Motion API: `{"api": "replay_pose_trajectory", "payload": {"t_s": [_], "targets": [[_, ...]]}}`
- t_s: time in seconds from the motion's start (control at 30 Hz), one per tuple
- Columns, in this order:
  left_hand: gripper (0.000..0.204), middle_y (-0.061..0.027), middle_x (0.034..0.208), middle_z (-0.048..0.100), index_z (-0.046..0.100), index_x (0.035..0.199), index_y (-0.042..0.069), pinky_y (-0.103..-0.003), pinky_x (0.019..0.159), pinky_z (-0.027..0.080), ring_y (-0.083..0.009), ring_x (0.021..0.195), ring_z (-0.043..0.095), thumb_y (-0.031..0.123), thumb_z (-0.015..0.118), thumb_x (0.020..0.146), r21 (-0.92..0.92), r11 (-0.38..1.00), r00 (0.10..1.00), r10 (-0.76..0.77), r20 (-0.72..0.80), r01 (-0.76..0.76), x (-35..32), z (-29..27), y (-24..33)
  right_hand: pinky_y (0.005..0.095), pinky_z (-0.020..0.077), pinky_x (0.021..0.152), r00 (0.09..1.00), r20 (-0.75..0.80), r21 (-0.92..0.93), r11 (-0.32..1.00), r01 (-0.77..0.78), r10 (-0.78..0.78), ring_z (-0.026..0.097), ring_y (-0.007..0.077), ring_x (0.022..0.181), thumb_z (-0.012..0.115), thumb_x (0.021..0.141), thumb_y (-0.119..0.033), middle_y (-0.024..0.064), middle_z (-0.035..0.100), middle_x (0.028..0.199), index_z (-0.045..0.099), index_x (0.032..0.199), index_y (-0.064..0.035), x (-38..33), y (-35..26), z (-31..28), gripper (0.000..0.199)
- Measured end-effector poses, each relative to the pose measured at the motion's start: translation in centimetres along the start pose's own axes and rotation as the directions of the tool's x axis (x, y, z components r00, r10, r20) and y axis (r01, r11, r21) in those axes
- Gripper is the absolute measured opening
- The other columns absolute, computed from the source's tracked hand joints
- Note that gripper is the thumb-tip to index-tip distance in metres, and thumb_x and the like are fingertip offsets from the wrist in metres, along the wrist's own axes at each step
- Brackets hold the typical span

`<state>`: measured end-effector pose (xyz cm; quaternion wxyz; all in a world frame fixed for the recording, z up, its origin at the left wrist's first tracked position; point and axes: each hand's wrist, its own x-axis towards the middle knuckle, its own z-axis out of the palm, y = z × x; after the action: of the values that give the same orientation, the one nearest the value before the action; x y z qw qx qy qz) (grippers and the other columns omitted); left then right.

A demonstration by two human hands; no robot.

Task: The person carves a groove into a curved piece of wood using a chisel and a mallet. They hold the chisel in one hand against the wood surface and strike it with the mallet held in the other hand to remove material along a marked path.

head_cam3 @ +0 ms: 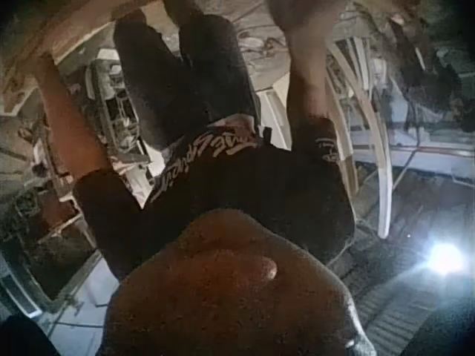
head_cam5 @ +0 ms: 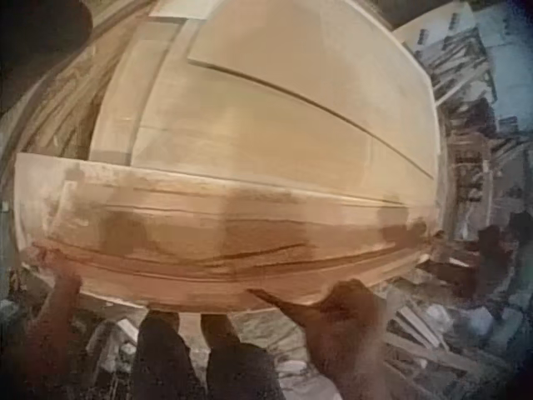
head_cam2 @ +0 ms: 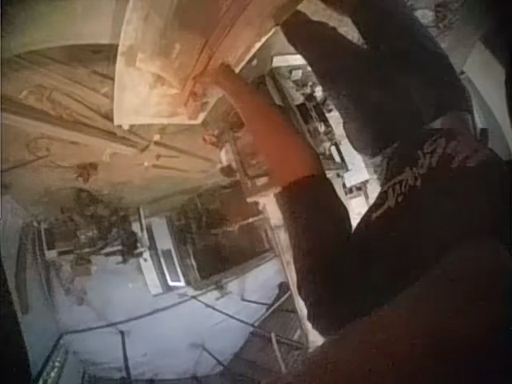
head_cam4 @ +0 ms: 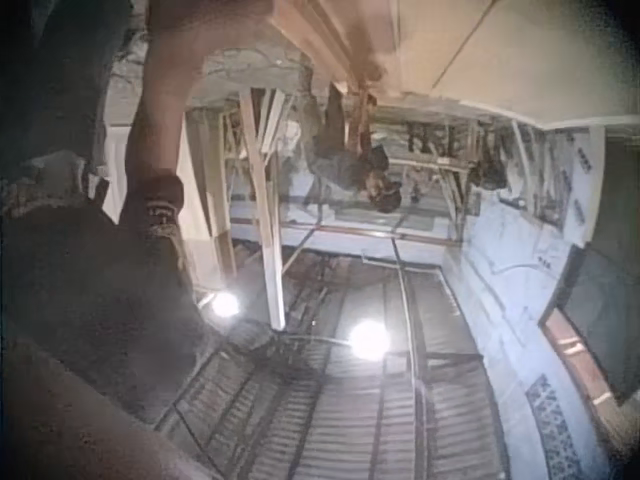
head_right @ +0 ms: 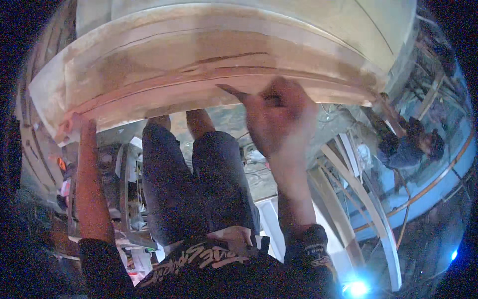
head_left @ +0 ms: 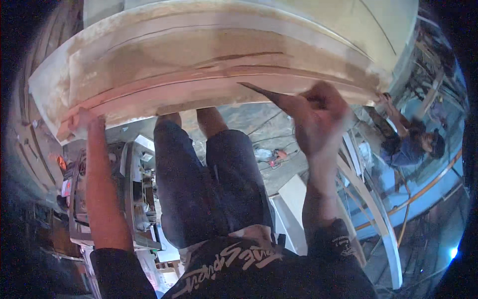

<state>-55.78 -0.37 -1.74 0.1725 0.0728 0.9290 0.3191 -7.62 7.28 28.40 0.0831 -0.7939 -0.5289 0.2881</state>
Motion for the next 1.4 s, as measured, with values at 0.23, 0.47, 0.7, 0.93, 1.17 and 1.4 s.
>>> {"api": "replay_pose_trajectory", "payload": {"t_s": [0.23,0.47,0.7,0.93,1.17,1.4], "targets": [[0.051,-0.0157,0.128,0.051,0.049,0.124,0.007,-0.045,0.082,0.057,-0.0317,0.098,0.064,0.013,0.069,0.078,0.024,1.000,0.998,0.022,-0.054,-0.020,-0.9,0.3,0.9,0.0241,0.0381,0.055,0.998,-0.062,0.024,0.999,-0.031,0.032,0.048,0.0071,0.060,0.070,0.077,-0.013,0.0004,0.056,0.063,0.060,0.069,-0.0001,-0.3,-1.6,-1.1,0.018],[0.055,-0.0167,0.131,0.049,0.047,0.127,0.007,-0.046,0.084,0.056,-0.0327,0.100,0.063,0.013,0.069,0.077,0.004,1.000,1.000,0.021,-0.023,-0.021,-1.2,0.6,0.8,0.0272,0.0415,0.050,0.988,-0.010,0.106,0.982,0.157,-0.157,0.052,0.0134,0.053,0.068,0.077,-0.006,0.0037,0.056,0.060,0.059,0.066,-0.0033,-0.9,-0.2,0.2,0.013],[0.059,-0.0176,0.135,0.047,0.045,0.130,0.007,-0.047,0.085,0.056,-0.0336,0.102,0.063,0.013,0.069,0.076,0.032,0.999,1.000,0.017,-0.027,-0.016,-2.0,0.0,1.2,0.0277,0.0431,0.052,0.965,-0.011,-0.016,0.965,0.264,-0.264,0.054,0.0133,0.057,0.072,0.074,-0.007,0.0060,0.055,0.063,0.060,0.067,-0.0004,-3.6,3.4,6.5,0.015],[0.063,-0.0186,0.139,0.045,0.044,0.133,0.007,-0.048,0.087,0.056,-0.0346,0.104,0.063,0.013,0.070,0.076,0.029,0.999,0.999,0.017,-0.046,-0.016,-1.9,0.4,1.8,0.0285,0.0404,0.048,0.922,-0.135,-0.042,0.931,0.361,-0.364,0.050,0.0169,0.054,0.066,0.077,-0.007,0.0076,0.050,0.066,0.062,0.075,-0.0011,-6.9,4.1,7.8,0.007],[0.067,-0.0196,0.143,0.043,0.042,0.136,0.007,-0.049,0.089,0.055,-0.0356,0.106,0.063,0.012,0.070,0.075,0.043,0.999,0.997,0.012,-0.074,-0.009,-2.3,0.7,2.1,0.0300,0.0426,0.048,0.886,-0.252,-0.059,0.920,0.388,-0.390,0.052,0.0176,0.055,0.066,0.077,-0.008,0.0091,0.052,0.066,0.064,0.077,-0.0017,-8.0,5.2,8.6,0.007],[0.071,-0.0206,0.146,0.041,0.041,0.139,0.007,-0.050,0.090,0.055,-0.0365,0.109,0.063,0.012,0.071,0.075,0.071,0.997,0.991,0.017,-0.130,-0.008,-2.3,0.2,2.2,0.0306,0.0434,0.049,0.959,-0.062,-0.083,0.959,0.273,-0.278,0.053,0.0203,0.057,0.064,0.080,-0.010,0.0090,0.053,0.064,0.064,0.076,-0.0021,-6.8,3.1,7.6,0.009]]}}
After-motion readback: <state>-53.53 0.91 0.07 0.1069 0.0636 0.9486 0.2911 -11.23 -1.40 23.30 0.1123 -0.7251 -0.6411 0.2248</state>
